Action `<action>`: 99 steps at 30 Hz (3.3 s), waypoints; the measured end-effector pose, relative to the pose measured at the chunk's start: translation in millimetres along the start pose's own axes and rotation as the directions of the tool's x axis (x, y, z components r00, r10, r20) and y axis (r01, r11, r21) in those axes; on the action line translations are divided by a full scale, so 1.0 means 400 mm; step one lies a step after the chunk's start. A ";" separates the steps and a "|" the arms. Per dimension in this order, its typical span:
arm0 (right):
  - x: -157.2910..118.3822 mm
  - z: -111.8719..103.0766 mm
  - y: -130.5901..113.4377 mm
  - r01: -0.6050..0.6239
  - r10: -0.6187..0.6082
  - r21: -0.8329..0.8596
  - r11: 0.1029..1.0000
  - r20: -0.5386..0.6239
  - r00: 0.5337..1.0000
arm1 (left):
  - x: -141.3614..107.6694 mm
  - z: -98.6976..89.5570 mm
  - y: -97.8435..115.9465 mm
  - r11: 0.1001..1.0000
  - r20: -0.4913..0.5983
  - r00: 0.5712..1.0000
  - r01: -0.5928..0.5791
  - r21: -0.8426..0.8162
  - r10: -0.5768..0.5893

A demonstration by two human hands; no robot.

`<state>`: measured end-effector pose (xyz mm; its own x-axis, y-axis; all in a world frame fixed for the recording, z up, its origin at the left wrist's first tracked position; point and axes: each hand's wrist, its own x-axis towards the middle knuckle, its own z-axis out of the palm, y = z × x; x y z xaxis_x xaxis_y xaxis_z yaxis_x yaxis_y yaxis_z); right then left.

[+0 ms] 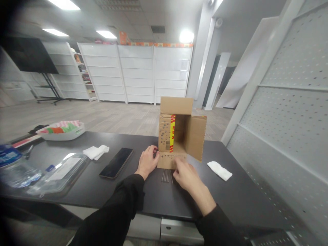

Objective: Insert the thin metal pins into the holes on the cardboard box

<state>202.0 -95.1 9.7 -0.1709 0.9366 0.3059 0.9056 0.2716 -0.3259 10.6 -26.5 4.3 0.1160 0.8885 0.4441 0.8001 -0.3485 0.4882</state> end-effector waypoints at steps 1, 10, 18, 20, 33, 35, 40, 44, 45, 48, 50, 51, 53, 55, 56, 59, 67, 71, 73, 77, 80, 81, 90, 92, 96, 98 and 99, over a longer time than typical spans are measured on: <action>-0.009 -0.002 -0.003 0.012 -0.012 -0.001 1.000 0.040 0.999 | 0.000 0.000 0.001 1.000 0.000 1.000 0.001 -0.001 -0.001; -0.016 -0.021 -0.037 -0.031 0.028 0.024 0.999 0.123 0.992 | 0.000 0.000 0.002 1.000 -0.001 1.000 -0.006 0.011 0.006; 0.054 -0.062 -0.044 -0.207 0.218 -0.081 0.975 0.168 0.961 | 0.002 0.000 0.003 1.000 0.010 1.000 -0.003 0.018 0.003; 0.071 -0.061 -0.043 -0.239 0.252 -0.097 0.966 0.159 0.955 | 0.002 -0.002 0.003 1.000 0.016 1.000 -0.001 0.011 0.001; 0.120 -0.061 -0.062 -0.283 0.326 -0.262 0.923 0.138 0.935 | 0.002 -0.002 0.001 1.000 0.006 1.000 -0.011 0.004 0.011; 0.128 -0.062 -0.066 -0.276 0.328 -0.295 0.915 0.143 0.934 | 0.002 -0.002 0.001 1.000 0.008 1.000 -0.008 0.004 0.008; 0.145 -0.067 -0.077 -0.224 0.299 -0.376 0.899 0.155 0.942 | 0.001 0.000 -0.001 1.000 0.004 1.000 -0.007 0.005 0.007; 0.156 -0.074 -0.090 -0.146 0.244 -0.451 0.880 0.167 0.955 | 0.001 0.003 -0.003 1.000 -0.007 1.000 -0.011 0.001 0.011; 0.159 -0.076 -0.093 -0.127 0.231 -0.466 0.876 0.174 0.957 | 0.001 0.003 -0.003 1.000 -0.009 1.000 -0.012 0.000 0.012; 0.168 -0.080 -0.101 -0.085 0.204 -0.492 0.866 0.194 0.960 | 0.001 0.002 -0.002 1.000 -0.010 1.000 -0.012 0.000 0.012; 0.173 -0.083 -0.106 -0.070 0.195 -0.500 0.863 0.202 0.960 | 0.000 0.001 -0.001 1.000 -0.007 1.000 -0.014 0.003 0.014; 0.176 -0.085 -0.108 -0.067 0.195 -0.502 0.862 0.205 0.959 | 0.000 0.001 -0.001 1.000 -0.006 1.000 -0.013 0.004 0.013; 0.179 -0.091 -0.114 -0.074 0.204 -0.501 0.862 0.211 0.956 | 0.000 0.000 0.000 1.000 -0.002 1.000 -0.009 0.008 0.009; 0.180 -0.098 -0.120 -0.089 0.224 -0.495 0.864 0.219 0.950 | 0.001 -0.001 0.001 1.000 0.005 1.000 -0.002 0.012 0.002; 0.179 -0.102 -0.124 -0.097 0.233 -0.490 0.866 0.225 0.946 | 0.001 -0.001 0.002 1.000 0.009 1.000 0.001 0.014 -0.001; 0.175 -0.114 -0.135 -0.114 0.249 -0.469 0.876 0.236 0.939 | 0.001 -0.001 0.002 1.000 0.011 1.000 0.004 0.012 -0.004; 0.150 -0.159 -0.166 -0.120 0.214 -0.388 0.914 0.208 0.954 | 0.000 -0.002 0.002 1.000 0.005 1.000 0.003 -0.005 -0.003; 0.101 -0.169 -0.158 -0.162 0.210 -0.263 0.951 0.167 0.963 | -0.001 -0.001 0.002 1.000 0.002 1.000 0.000 -0.010 0.000; 0.062 -0.155 -0.143 -0.127 0.153 -0.156 0.980 0.164 0.975 | -0.001 0.000 0.001 1.000 0.002 1.000 -0.002 -0.007 0.002; -0.023 -0.096 -0.107 -0.076 0.075 -0.002 0.997 0.172 0.982 | 0.000 0.003 -0.002 1.000 0.007 1.000 -0.003 0.006 0.003; -0.075 -0.048 -0.096 -0.067 0.061 0.034 0.997 0.149 0.987 | 0.002 0.003 -0.002 1.000 0.009 1.000 -0.003 0.012 0.003; -0.089 -0.035 -0.095 -0.061 0.055 0.039 0.997 0.139 0.989 | 0.002 0.003 -0.001 1.000 0.009 1.000 -0.004 0.013 0.004; -0.131 0.006 -0.091 -0.008 0.006 0.030 1.000 0.060 0.998 | 0.002 0.004 -0.002 1.000 0.010 1.000 -0.014 0.022 0.014; -0.131 0.003 -0.091 0.004 -0.006 0.035 0.999 0.065 0.998 | 0.002 0.003 -0.002 1.000 0.013 1.000 -0.010 0.022 0.010; -0.132 -0.003 -0.094 0.012 -0.015 0.034 0.999 0.090 0.996 | 0.002 0.001 0.001 1.000 0.013 1.000 -0.009 0.019 0.008; -0.133 -0.005 -0.097 0.009 -0.012 0.031 0.999 0.093 0.996 | 0.002 0.000 0.002 1.000 0.011 1.000 -0.008 0.017 0.008; -0.133 -0.006 -0.097 0.010 -0.013 0.032 0.999 0.092 0.996 | 0.002 0.001 0.002 1.000 0.010 1.000 -0.009 0.016 0.009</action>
<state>176.7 -156.2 8.2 -0.2172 0.9495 0.2262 0.8911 0.2875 -0.3511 11.3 -25.9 4.8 0.1288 0.8884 0.4406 0.8082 -0.3515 0.4725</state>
